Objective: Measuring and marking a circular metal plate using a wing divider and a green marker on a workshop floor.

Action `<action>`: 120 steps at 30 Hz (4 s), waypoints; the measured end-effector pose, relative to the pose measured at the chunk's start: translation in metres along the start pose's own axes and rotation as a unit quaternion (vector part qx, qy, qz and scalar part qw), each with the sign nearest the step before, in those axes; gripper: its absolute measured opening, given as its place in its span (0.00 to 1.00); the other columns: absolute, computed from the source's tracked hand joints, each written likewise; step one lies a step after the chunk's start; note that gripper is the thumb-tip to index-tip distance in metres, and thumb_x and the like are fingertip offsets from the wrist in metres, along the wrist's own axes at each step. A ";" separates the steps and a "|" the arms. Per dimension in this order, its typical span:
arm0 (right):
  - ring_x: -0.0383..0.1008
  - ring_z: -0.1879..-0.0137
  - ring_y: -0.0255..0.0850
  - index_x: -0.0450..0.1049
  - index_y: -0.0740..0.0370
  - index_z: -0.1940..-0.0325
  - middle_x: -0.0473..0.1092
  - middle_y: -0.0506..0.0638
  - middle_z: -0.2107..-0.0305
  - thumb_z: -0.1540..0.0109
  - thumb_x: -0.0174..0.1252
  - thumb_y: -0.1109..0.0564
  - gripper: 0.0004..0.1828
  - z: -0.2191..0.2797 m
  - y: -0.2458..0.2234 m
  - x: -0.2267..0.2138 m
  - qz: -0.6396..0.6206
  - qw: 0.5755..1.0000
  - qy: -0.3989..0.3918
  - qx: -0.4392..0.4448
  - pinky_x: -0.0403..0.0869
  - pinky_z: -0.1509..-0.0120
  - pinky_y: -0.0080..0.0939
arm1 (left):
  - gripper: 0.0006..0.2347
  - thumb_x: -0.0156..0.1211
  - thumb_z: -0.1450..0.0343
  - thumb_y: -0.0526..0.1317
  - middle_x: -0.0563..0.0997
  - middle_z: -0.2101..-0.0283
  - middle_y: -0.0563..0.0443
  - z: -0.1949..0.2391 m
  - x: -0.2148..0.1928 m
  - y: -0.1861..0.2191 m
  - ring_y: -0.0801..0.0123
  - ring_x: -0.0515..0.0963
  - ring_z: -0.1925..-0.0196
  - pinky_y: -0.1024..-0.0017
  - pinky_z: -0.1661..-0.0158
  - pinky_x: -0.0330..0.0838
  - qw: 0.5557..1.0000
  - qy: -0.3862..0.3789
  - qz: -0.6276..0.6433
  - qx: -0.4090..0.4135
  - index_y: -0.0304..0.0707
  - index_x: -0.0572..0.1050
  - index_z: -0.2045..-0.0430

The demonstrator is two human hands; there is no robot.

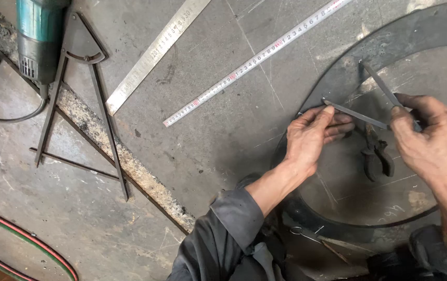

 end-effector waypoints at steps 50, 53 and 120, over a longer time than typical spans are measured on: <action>0.79 0.52 0.37 0.73 0.65 0.49 0.78 0.52 0.57 0.33 0.71 0.63 0.14 0.006 -0.014 0.073 -0.335 0.942 0.017 0.022 0.78 0.47 0.37 | 0.11 0.55 0.21 0.41 0.83 0.59 0.48 0.112 -0.062 -0.005 0.66 0.86 0.58 0.67 0.50 0.80 0.923 -0.265 -0.277 -0.032 0.31 0.76 0.53; 0.80 0.52 0.36 0.72 0.66 0.50 0.79 0.52 0.58 0.31 0.71 0.62 0.13 0.006 -0.014 0.075 -0.336 0.941 0.028 0.003 0.79 0.47 0.36 | 0.11 0.55 0.21 0.41 0.83 0.59 0.48 0.111 -0.064 -0.005 0.66 0.86 0.59 0.67 0.51 0.80 0.925 -0.260 -0.273 -0.036 0.31 0.76 0.53; 0.74 0.67 0.37 0.80 0.68 0.42 0.76 0.57 0.71 0.30 0.66 0.57 0.14 0.061 0.005 0.044 -0.180 0.977 -0.026 0.114 0.71 0.61 0.37 | 0.09 0.56 0.20 0.42 0.82 0.53 0.41 0.047 -0.045 -0.038 0.54 0.83 0.48 0.56 0.44 0.76 0.995 -0.031 0.084 -0.040 0.34 0.73 0.56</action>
Point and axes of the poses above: each hand's wrist, its own z-axis away from the middle knuckle, its own x-axis out of the palm, y = z × x, the point moved 10 cm from there along -z, towards the middle knuckle
